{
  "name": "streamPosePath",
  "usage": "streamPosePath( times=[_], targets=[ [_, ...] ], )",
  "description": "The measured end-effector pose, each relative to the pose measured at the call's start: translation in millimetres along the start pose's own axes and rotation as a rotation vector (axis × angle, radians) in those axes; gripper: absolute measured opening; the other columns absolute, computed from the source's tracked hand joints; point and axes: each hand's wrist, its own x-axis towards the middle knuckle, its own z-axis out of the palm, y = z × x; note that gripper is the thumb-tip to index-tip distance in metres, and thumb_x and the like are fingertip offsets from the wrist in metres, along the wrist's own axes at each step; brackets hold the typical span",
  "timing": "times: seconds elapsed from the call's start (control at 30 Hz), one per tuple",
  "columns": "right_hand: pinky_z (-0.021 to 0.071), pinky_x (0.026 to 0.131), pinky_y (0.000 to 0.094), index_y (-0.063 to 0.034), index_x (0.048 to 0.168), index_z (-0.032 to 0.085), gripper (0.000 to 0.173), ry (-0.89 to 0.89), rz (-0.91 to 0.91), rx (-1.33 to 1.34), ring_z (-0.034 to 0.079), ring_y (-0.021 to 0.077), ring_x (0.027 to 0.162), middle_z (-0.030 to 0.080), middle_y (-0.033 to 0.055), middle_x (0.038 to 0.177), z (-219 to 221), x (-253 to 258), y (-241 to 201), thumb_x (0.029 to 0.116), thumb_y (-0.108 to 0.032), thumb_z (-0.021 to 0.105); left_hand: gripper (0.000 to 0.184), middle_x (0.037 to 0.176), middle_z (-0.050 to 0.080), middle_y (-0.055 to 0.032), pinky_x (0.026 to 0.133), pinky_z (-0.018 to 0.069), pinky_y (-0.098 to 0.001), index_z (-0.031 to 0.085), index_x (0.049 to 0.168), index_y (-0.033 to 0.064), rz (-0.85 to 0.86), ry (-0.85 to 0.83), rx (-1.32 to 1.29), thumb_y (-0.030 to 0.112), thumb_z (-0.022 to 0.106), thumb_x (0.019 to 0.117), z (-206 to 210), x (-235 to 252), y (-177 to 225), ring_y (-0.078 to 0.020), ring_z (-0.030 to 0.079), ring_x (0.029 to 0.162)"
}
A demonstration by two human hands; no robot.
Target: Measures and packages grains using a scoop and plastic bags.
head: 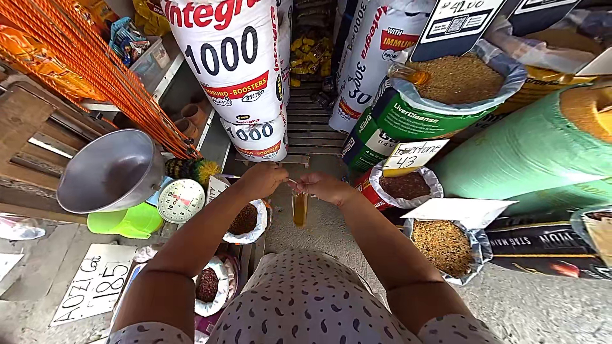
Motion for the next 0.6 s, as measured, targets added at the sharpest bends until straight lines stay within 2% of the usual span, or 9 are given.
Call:
streamPosePath(
  times=[0.1,0.2,0.27,0.3,0.37,0.43,0.47,0.53,0.6],
  targets=[
    [0.0514,0.103,0.0482,0.0003,0.113,0.073,0.022,0.133,-0.034,-0.33,0.065,0.0265,0.117,0.067,0.0156,0.127,12.1,20.6,-8.7,0.1016,-0.017,0.065,0.026,0.085,0.071,-0.0103,0.096,0.0514,-0.0489,0.074,0.091,0.0041,-0.295,0.093,-0.115,0.018,0.057,0.1051,17.9,-18.4,-1.9,-0.0276,0.068,0.093],
    [0.0514,0.102,0.0529,-0.0013,0.103,0.077,0.018,0.174,-0.11,-0.648,0.062,0.0346,0.117,0.066,0.0189,0.121,27.7,60.7,-15.9,0.099,-0.014,0.066,0.033,0.094,0.068,-0.0133,0.084,0.0534,-0.042,0.069,0.104,-0.0028,-0.815,0.213,-0.606,0.02,0.046,0.111,32.4,-34.1,10.1,-0.0212,0.065,0.086],
    [0.0514,0.101,0.0537,-0.0026,0.107,0.077,0.019,0.147,-0.13,-0.804,0.062,0.0373,0.117,0.065,0.0207,0.119,43.1,82.1,-32.3,0.1009,-0.013,0.061,0.03,0.088,0.062,-0.0052,0.074,0.0537,-0.0282,0.062,0.112,-0.0006,-1.083,0.523,-1.087,0.022,0.042,0.1125,43.0,-39.0,25.1,-0.011,0.061,0.076],
    [0.0514,0.101,0.0534,-0.0026,0.107,0.076,0.019,0.136,-0.169,-0.847,0.064,0.0374,0.115,0.066,0.0209,0.117,50.7,89.4,-42.7,0.1008,-0.011,0.06,0.027,0.079,0.059,-0.0019,0.066,0.0544,-0.0257,0.059,0.108,0.0031,-1.139,0.718,-1.295,0.022,0.04,0.1128,45.0,-38.3,35.5,-0.0097,0.061,0.067],
    [0.0519,0.1,0.0518,-0.0036,0.108,0.076,0.022,0.139,-0.287,-0.823,0.066,0.0353,0.111,0.068,0.0193,0.113,61.2,95.1,-66.2,0.1026,-0.01,0.056,0.03,0.068,0.055,0.0013,0.062,0.0554,-0.0268,0.053,0.1,0.0098,-1.043,1.014,-1.609,0.024,0.03,0.1143,42.0,-36.6,59.3,-0.011,0.06,0.061],
    [0.0552,0.093,0.0499,-0.0055,0.105,0.078,0.022,0.219,-0.476,-0.669,0.069,0.0317,0.102,0.071,0.0166,0.104,65.5,84.2,-91.9,0.1013,-0.008,0.057,0.037,0.067,0.055,0.0044,0.067,0.055,-0.0281,0.051,0.093,0.0166,-0.708,1.161,-1.81,0.027,0.022,0.1135,36.2,-34.9,81.9,-0.0105,0.06,0.064],
    [0.0566,0.088,0.0468,-0.0062,0.102,0.08,0.021,0.271,-0.59,-0.546,0.07,0.0278,0.095,0.072,0.0145,0.098,64.8,75.4,-103.1,0.0994,-0.007,0.059,0.038,0.068,0.057,0.0057,0.069,0.0542,-0.0285,0.054,0.089,0.0202,-0.5,1.172,-1.888,0.028,0.025,0.1118,33.0,-33.3,89.4,-0.0101,0.06,0.066],
    [0.0577,0.084,0.0344,-0.0069,0.098,0.081,0.014,0.335,-0.771,-0.282,0.069,0.0146,0.088,0.074,0.0075,0.091,56.8,58.3,-121.3,0.0954,-0.007,0.067,0.027,0.071,0.061,0.0079,0.071,0.0543,-0.0274,0.063,0.087,0.026,-0.175,1.072,-1.96,0.03,0.045,0.1069,24.1,-26.5,93.5,-0.0078,0.062,0.069],
    [0.0574,0.082,0.0241,-0.0064,0.098,0.08,0.01,0.305,-0.801,-0.081,0.068,0.0048,0.086,0.074,0.0021,0.09,42.9,43.7,-136.0,0.0934,-0.007,0.071,0.017,0.075,0.064,0.0091,0.071,0.0552,-0.0256,0.068,0.089,0.0279,-0.008,0.927,-1.919,0.039,0.063,0.1007,14.5,-16.3,81.9,-0.006,0.064,0.072]
  ],
)
